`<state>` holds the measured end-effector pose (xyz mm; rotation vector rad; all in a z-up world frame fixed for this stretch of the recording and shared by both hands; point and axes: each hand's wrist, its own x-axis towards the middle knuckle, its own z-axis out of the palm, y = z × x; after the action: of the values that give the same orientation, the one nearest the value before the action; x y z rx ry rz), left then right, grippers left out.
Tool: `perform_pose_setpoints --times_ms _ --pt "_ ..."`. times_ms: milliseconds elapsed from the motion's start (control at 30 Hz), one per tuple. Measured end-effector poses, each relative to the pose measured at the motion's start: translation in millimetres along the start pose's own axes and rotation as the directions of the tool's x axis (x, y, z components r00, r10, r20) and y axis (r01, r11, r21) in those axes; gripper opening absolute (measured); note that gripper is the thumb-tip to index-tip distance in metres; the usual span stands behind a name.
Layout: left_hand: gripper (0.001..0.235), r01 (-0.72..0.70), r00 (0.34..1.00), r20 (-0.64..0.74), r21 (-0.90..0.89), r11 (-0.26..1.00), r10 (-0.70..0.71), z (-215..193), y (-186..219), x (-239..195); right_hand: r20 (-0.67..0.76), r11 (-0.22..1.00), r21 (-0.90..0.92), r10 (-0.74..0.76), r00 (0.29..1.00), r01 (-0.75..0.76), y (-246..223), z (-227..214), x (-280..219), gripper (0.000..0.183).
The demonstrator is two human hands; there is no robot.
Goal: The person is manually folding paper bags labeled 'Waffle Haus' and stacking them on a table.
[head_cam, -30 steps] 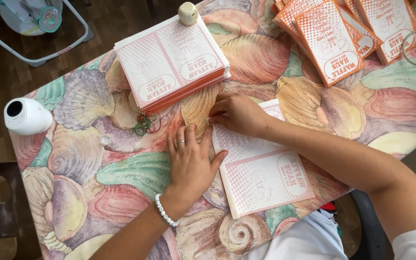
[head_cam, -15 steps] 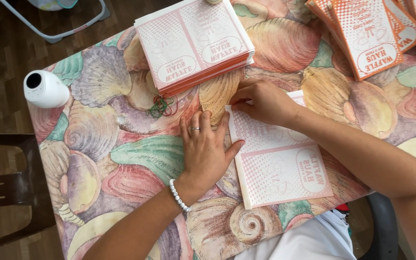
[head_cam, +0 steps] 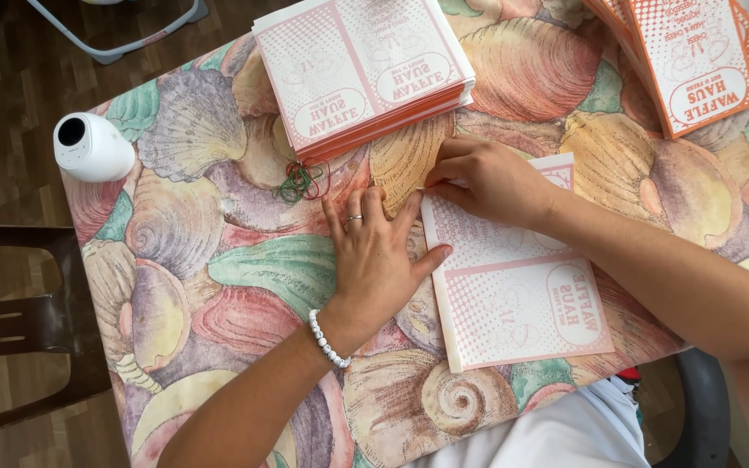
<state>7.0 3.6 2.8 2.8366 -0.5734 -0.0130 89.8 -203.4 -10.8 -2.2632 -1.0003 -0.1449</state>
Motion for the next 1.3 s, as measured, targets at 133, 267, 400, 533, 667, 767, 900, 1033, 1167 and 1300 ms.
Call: perform_pose_setpoints --times_ms 133,267,400,533,667,767,900,1033,1167,1300 --pt "0.085 0.011 0.999 -0.041 -0.103 0.995 -0.015 -1.2 0.5 -1.0 -0.031 0.992 -0.048 -0.119 0.992 0.117 3.6 -0.2 -4.4 0.005" --pt "0.079 -0.044 0.998 -0.052 0.014 0.999 0.044 4.0 0.9 -2.9 0.031 0.941 -0.235 -0.242 0.97 0.242 -19.3 -20.7 -5.4 0.007" --pt "0.076 -0.063 0.991 -0.11 0.069 0.996 0.07 10.0 0.5 -4.8 0.126 0.851 -0.443 -0.253 0.959 0.282 -10.1 -19.7 -21.2 0.006" --pt "0.072 -0.076 0.978 -0.187 0.097 0.992 0.093 1.2 6.4 -6.5 0.169 0.792 -0.542 -0.226 0.959 0.282 -10.1 -16.2 -25.3 0.008" --pt "0.076 -0.082 0.978 -0.181 0.101 0.991 0.1 9.0 4.6 -4.2 0.23 0.746 -0.598 -0.19 0.955 0.292 -14.3 -14.3 -24.1 0.014" --pt "0.073 -0.067 0.984 -0.158 0.11 0.992 0.084 11.2 4.4 -2.7 0.251 0.737 -0.613 -0.161 0.954 0.286 -17.9 -13.6 -22.6 0.016" --pt "0.071 -0.059 0.984 -0.159 0.126 0.99 0.079 4.7 7.6 -3.2 0.297 0.728 -0.613 -0.147 0.943 0.306 -22.2 -17.7 -19.9 0.019" --pt "0.07 -0.001 0.987 -0.158 0.227 0.974 0.038 3.9 10.7 -3.1 0.36 0.809 -0.516 -0.094 0.928 0.282 -13.7 -16.9 -18.7 0.011" --pt "0.071 0.01 0.987 -0.156 0.208 0.978 0.023 2.2 10.5 -2.6 0.352 0.777 -0.556 -0.102 0.93 0.296 -15.8 -17.5 -19.2 0.018" --pt "0.073 0.012 0.99 -0.141 0.173 0.985 0.013 -3.9 8.7 -1.4 0.365 0.781 -0.559 -0.069 0.928 0.278 -18.0 -18.3 -16.6 0.029"
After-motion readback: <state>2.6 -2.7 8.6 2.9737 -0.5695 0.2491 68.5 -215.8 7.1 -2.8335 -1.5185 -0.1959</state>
